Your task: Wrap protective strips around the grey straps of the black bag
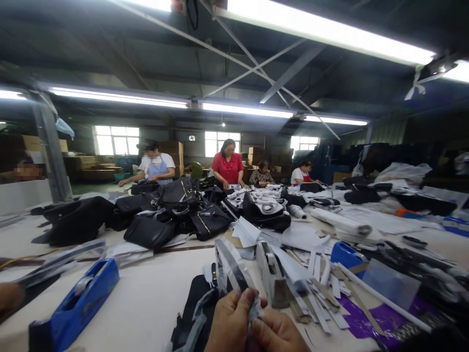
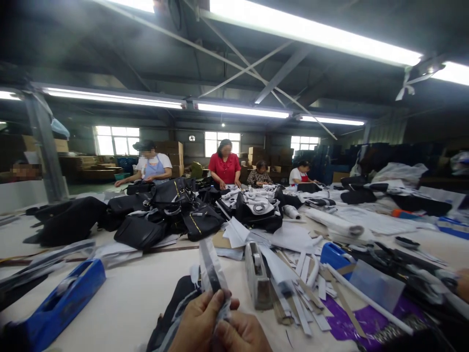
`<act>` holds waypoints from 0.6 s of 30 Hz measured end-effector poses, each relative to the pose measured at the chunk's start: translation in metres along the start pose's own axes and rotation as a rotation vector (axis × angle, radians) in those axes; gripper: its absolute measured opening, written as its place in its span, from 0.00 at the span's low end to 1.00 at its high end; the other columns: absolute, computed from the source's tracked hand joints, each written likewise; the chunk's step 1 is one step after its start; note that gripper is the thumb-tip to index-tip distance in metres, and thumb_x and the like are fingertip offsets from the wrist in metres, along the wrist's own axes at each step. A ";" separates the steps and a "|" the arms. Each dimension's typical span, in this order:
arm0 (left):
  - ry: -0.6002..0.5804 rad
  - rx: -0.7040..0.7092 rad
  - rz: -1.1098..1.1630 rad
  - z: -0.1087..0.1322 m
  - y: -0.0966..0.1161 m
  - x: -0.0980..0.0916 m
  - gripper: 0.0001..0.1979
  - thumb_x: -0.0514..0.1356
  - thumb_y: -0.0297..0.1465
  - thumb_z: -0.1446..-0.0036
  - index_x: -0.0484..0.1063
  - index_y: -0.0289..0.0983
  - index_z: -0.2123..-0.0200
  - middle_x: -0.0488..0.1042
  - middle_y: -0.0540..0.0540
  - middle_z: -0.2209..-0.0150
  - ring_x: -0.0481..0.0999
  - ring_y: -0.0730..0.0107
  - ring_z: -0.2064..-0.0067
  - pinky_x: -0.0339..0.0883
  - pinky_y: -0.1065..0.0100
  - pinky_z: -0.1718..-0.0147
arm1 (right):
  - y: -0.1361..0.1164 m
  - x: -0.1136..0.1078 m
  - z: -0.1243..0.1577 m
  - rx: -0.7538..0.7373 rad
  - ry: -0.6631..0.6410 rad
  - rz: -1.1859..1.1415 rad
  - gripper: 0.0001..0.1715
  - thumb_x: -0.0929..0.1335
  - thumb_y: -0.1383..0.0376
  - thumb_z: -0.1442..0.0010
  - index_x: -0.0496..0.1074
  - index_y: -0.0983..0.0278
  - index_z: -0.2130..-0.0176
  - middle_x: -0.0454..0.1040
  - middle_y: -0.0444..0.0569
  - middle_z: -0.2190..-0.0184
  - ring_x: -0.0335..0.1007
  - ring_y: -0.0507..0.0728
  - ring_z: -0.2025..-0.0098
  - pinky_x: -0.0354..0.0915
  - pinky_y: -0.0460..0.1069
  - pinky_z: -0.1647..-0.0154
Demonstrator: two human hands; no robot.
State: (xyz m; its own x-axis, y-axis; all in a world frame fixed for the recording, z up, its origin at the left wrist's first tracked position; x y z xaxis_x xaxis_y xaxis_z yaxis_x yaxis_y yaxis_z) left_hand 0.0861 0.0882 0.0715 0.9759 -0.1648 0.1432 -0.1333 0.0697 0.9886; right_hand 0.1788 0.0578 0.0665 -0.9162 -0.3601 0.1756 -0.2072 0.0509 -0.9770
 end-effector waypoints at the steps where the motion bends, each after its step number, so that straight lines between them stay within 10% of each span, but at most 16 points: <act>1: 0.014 0.003 0.011 0.001 0.002 -0.002 0.27 0.66 0.55 0.52 0.80 0.35 0.67 0.82 0.39 0.66 0.79 0.55 0.64 0.70 0.66 0.66 | 0.002 -0.001 0.001 0.019 -0.001 0.021 0.36 0.69 0.37 0.47 0.73 0.69 0.73 0.67 0.43 0.81 0.58 0.48 0.79 0.53 0.43 0.78; 12: 0.132 0.144 0.036 -0.003 0.029 -0.018 0.18 0.62 0.44 0.41 0.79 0.36 0.60 0.83 0.41 0.63 0.80 0.54 0.57 0.71 0.66 0.59 | 0.019 -0.002 0.029 0.216 0.041 -0.061 0.35 0.67 0.39 0.44 0.70 0.69 0.67 0.78 0.54 0.77 0.72 0.53 0.82 0.59 0.43 0.83; 18: 0.082 0.073 -0.001 0.012 0.001 0.000 0.19 0.60 0.46 0.40 0.79 0.35 0.62 0.81 0.42 0.69 0.75 0.66 0.76 0.63 0.70 0.80 | 0.000 -0.002 0.022 0.155 0.098 -0.020 0.31 0.66 0.43 0.39 0.71 0.69 0.69 0.74 0.48 0.81 0.71 0.52 0.81 0.59 0.43 0.81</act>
State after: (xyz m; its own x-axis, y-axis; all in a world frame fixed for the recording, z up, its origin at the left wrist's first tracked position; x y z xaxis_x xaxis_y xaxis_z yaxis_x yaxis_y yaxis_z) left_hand 0.0840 0.0769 0.0733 0.9864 -0.0836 0.1414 -0.1421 -0.0024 0.9899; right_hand 0.1880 0.0378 0.0631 -0.9430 -0.2666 0.1992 -0.1777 -0.1027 -0.9787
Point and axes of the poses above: each hand's wrist, its own z-axis away from the middle knuckle, its own x-axis out of the palm, y = z × x, the point moved 6 cm from there along -z, towards the middle knuckle
